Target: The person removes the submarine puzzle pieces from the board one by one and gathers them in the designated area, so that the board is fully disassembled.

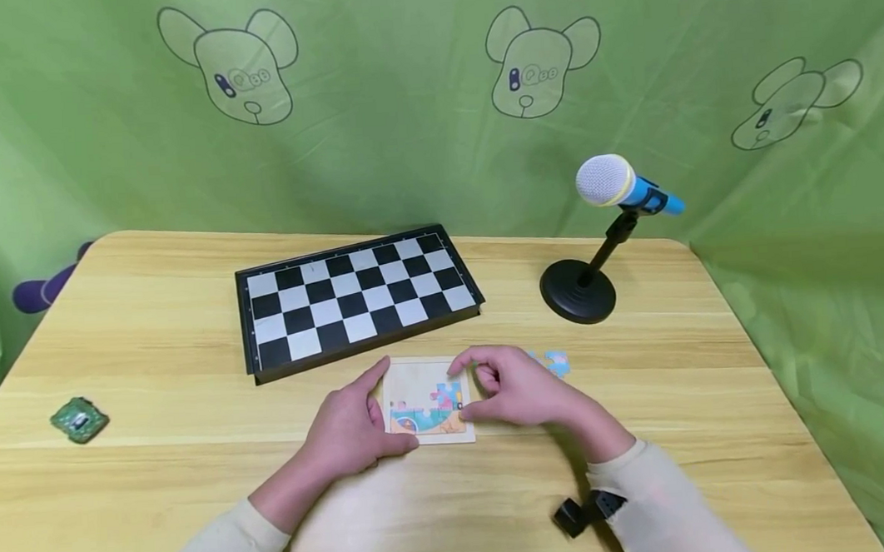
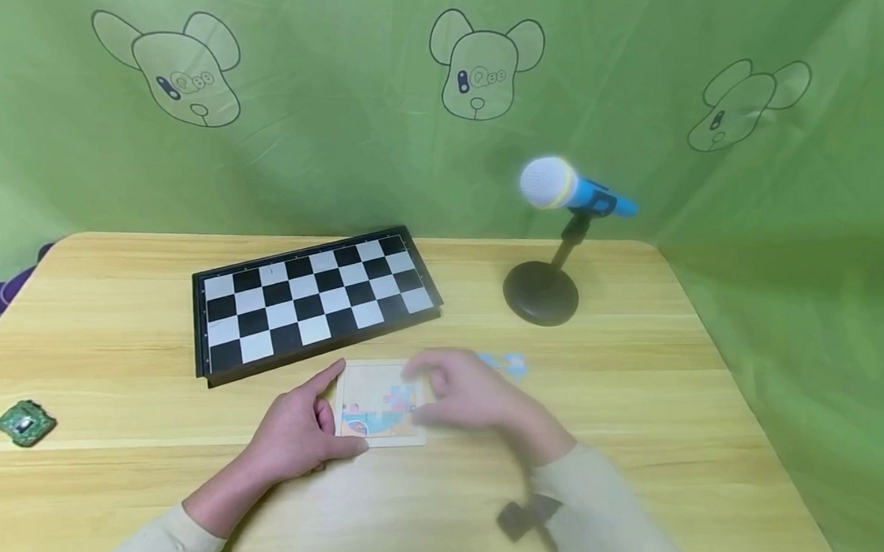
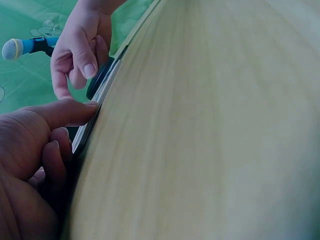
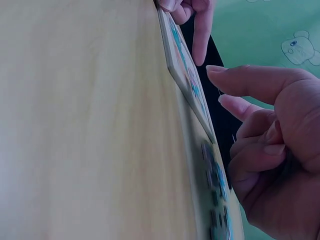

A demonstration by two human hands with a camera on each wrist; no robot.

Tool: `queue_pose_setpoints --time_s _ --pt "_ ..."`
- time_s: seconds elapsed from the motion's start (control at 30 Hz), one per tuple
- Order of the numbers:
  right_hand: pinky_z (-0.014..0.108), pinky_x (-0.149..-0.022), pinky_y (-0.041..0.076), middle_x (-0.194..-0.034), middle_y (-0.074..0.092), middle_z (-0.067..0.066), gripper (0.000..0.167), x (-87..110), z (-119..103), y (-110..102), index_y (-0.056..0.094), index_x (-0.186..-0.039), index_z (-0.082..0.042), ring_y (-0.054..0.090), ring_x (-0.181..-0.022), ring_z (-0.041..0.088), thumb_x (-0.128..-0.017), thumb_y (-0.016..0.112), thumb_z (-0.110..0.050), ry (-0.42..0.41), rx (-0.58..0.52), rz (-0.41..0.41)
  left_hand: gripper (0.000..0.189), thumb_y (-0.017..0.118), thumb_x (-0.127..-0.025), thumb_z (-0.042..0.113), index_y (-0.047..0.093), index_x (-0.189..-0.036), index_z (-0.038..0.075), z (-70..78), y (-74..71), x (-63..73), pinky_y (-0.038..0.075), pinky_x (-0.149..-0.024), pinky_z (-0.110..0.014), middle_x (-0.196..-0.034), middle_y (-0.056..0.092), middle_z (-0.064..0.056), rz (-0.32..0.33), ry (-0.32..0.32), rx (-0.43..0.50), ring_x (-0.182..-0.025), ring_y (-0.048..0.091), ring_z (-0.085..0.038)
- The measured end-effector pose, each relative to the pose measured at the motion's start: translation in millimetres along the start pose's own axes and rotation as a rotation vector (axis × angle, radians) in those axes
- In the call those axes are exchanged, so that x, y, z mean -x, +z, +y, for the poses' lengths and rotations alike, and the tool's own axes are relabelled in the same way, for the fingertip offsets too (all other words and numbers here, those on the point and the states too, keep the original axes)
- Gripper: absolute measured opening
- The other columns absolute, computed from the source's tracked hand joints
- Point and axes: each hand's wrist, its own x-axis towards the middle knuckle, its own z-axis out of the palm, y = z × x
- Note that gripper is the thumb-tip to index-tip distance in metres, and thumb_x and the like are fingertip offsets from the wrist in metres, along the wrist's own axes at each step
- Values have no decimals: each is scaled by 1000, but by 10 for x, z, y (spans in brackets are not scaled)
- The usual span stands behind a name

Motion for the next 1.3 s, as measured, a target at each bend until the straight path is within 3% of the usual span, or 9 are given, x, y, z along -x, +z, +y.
queue_pose_setpoints --time_s 0.23,0.5,0.63,0.9,1.3 --pt "29 -67 41 -57 32 -8 35 -146 -50 25 68 -109 -17 30 -52 9 -79 86 -17 -12 45 -82 113 95 -62 32 36 -155 6 -10 -4 -6 41 -46 -33 -59 55 2 4 14 -12 -48 52 -16" --pt "28 -63 40 -55 34 -8 31 -217 -91 25 68 -104 -20 31 -50 7 -78 86 -17 10 128 -111 113 95 -62 31 36 -154 6 -9 0 -5 41 -46 -32 -59 54 2 6 22 -8 -48 52 -16" --pt "29 -63 41 -53 34 -7 31 -232 -85 34 69 -103 -22 32 -49 8 -78 86 -16 39 114 -119 113 96 -61 31 37 -154 6 -6 2 -2 41 -46 -32 -58 54 2 9 23 -6 -48 52 -15" --pt "32 -72 45 -54 35 -6 31 -251 -104 45 69 -102 -18 33 -50 9 -78 85 -8 28 70 -139 113 96 -61 30 37 -154 6 -11 5 3 40 -46 -32 -58 54 2 11 14 2 -47 52 -16" --pt "34 -74 43 -57 35 -6 34 -256 -117 69 61 -99 -14 35 -53 10 -78 82 2 2 8 -144 111 96 -62 29 37 -154 6 -6 -6 11 39 -45 -31 -58 54 1 6 15 13 -47 51 -16"
